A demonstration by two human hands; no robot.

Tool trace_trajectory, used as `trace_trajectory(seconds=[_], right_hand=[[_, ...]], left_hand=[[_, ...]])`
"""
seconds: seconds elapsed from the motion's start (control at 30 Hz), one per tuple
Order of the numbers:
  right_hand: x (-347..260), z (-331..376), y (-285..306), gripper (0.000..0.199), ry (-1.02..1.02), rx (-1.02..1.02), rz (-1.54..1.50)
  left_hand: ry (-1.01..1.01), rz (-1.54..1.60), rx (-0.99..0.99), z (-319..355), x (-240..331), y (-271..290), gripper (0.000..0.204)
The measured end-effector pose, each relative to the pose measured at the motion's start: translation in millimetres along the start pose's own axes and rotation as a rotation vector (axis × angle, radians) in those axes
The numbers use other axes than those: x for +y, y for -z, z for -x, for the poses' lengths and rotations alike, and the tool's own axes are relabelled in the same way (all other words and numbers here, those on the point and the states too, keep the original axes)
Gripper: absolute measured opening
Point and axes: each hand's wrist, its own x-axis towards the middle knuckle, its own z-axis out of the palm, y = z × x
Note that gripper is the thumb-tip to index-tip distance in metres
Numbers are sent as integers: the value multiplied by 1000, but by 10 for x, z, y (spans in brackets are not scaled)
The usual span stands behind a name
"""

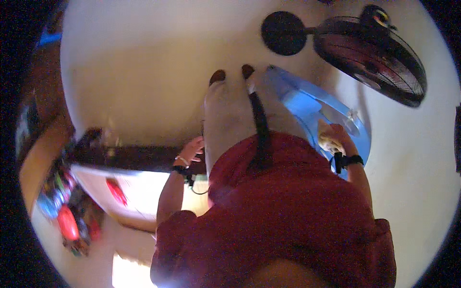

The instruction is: The person wipes a wooden table, a smartphone, a wooden cabinet, and the grill of a standing fan with a cloth.

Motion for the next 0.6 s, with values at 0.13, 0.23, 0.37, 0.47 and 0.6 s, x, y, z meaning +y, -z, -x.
trace_trajectory(seconds=[0.13, 0.23, 0.37, 0.47, 0.6], right_hand=[[692, 110, 84, 37, -156, -252, 496], [582, 109, -33, 37, -127, -260, 607], [279, -22, -121, 38, 1, -168, 608], [23, -189, -158, 38, 120, -92, 580], [-694, -124, -10, 32, 119, 15, 423]], left_hand=[[-50, 62, -185, 70, -359, -1309, 68], [-102, 119, -220, 55, -482, -1685, 68], [-149, 113, -235, 41, -374, -1863, 67], [-172, 98, -236, 38, -272, -1909, 66], [-195, 73, -247, 63, -170, -1950, 66]])
